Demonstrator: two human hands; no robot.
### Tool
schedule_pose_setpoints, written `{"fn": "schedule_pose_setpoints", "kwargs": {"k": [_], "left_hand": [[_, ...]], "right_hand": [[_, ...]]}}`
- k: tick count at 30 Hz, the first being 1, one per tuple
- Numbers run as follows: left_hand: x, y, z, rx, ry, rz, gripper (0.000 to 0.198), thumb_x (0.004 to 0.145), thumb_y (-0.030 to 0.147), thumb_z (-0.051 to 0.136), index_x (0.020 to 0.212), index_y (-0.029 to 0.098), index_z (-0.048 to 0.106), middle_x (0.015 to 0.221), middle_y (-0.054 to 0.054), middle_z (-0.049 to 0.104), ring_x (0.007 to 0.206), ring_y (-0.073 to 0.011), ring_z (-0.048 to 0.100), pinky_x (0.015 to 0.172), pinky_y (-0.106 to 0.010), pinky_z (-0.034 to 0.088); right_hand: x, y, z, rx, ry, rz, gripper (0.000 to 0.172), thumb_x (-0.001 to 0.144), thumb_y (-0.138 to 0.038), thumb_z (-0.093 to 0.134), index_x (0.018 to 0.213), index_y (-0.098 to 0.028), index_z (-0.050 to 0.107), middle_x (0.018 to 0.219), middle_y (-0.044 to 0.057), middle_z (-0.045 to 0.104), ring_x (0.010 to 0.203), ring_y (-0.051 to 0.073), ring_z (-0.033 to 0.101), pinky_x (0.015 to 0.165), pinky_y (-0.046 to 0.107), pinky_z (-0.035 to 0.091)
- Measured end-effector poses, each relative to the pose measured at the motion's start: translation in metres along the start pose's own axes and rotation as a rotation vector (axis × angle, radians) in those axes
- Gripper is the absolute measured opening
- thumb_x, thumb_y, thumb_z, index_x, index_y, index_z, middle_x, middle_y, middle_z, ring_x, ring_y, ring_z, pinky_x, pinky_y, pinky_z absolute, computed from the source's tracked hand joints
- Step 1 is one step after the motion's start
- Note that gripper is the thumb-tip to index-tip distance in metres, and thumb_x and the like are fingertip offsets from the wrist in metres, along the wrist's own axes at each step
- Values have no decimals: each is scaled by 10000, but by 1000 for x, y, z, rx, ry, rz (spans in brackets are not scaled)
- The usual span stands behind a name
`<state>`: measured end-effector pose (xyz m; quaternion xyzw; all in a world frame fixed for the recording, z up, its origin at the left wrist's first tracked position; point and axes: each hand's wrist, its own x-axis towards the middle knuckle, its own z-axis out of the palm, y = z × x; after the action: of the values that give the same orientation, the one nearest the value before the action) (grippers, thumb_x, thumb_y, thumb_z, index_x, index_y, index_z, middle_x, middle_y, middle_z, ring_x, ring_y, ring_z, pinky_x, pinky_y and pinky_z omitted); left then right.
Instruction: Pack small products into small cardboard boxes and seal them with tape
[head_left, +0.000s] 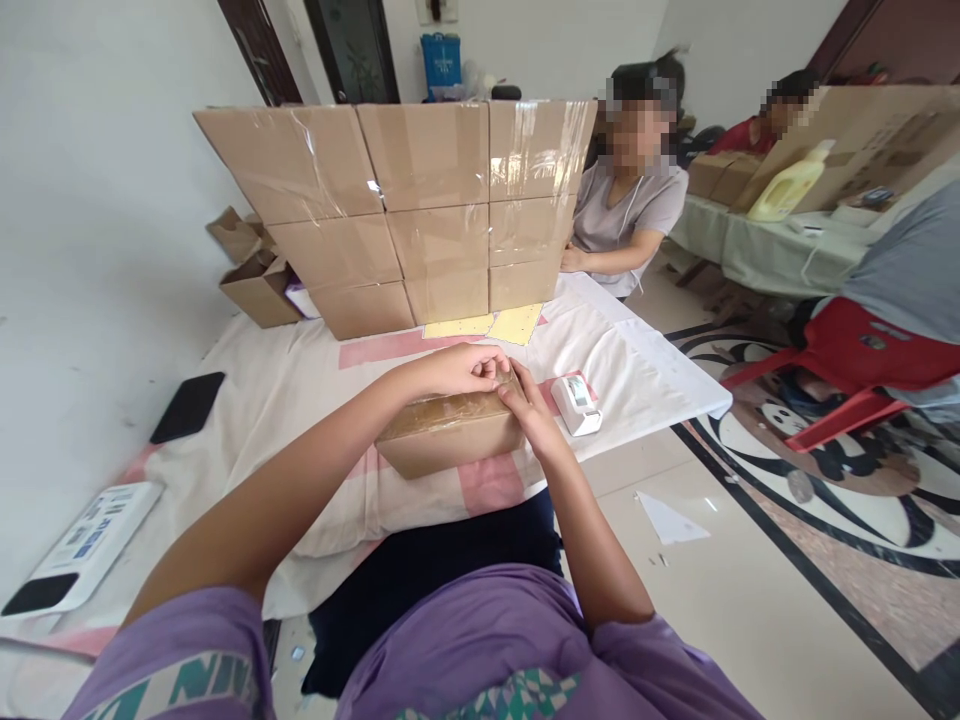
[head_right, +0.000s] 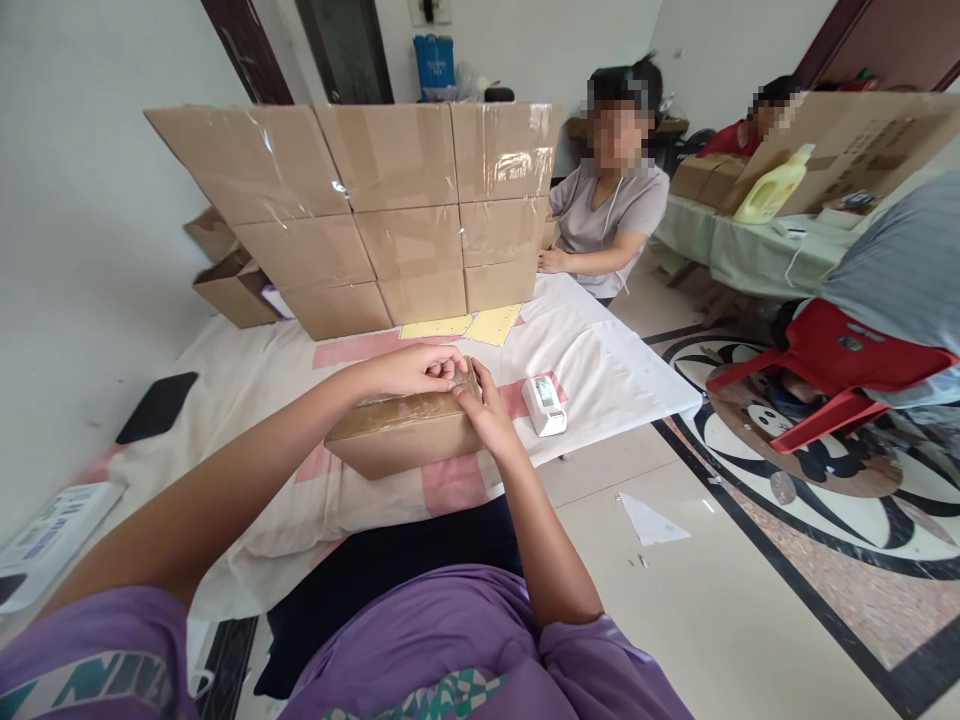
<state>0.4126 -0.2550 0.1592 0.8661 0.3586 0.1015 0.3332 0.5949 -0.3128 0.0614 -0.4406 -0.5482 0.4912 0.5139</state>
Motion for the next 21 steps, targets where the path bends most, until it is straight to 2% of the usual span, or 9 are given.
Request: {"fn": "schedule_pose_setpoints", "kwargs": {"k": [5, 13, 17, 21], "left_hand": [[6, -2, -2, -14, -33, -18, 285, 856, 340, 619, 1110, 214, 647, 898, -8, 644, 750, -147, 580, 645, -259, 404], [19, -6, -8, 61, -137, -78, 363, 799, 351, 648, 1152, 266, 634, 895, 11, 696, 793, -173, 624, 664, -259, 420], [24, -6, -13, 2, -205, -111, 408, 765, 353, 681, 1153, 252, 603, 855, 15, 689, 705, -161, 610, 652, -265, 422], [25, -1, -19, -46, -266, -132, 393, 792, 345, 672, 1163, 246, 589, 770, 26, 661, 645, -152, 579, 605, -263, 395]], "right_hand": [[-1, 0, 0, 22, 7, 18, 752, 871, -521, 687, 1548, -304, 442, 1635, 26, 445, 1567, 265, 329, 1306, 469, 240], [0, 5, -1, 48, -15, -8, 698, 898, -526, 670, 1536, -336, 459, 1641, -17, 434, 1580, 240, 298, 1310, 436, 212], [-1, 2, -1, 38, -6, 26, 719, 897, -515, 668, 1548, -317, 438, 1658, 2, 407, 1580, 240, 299, 1311, 442, 204], [-2, -1, -1, 37, -16, -8, 705, 896, -525, 660, 1536, -312, 456, 1636, 4, 441, 1564, 243, 329, 1308, 440, 211]]}}
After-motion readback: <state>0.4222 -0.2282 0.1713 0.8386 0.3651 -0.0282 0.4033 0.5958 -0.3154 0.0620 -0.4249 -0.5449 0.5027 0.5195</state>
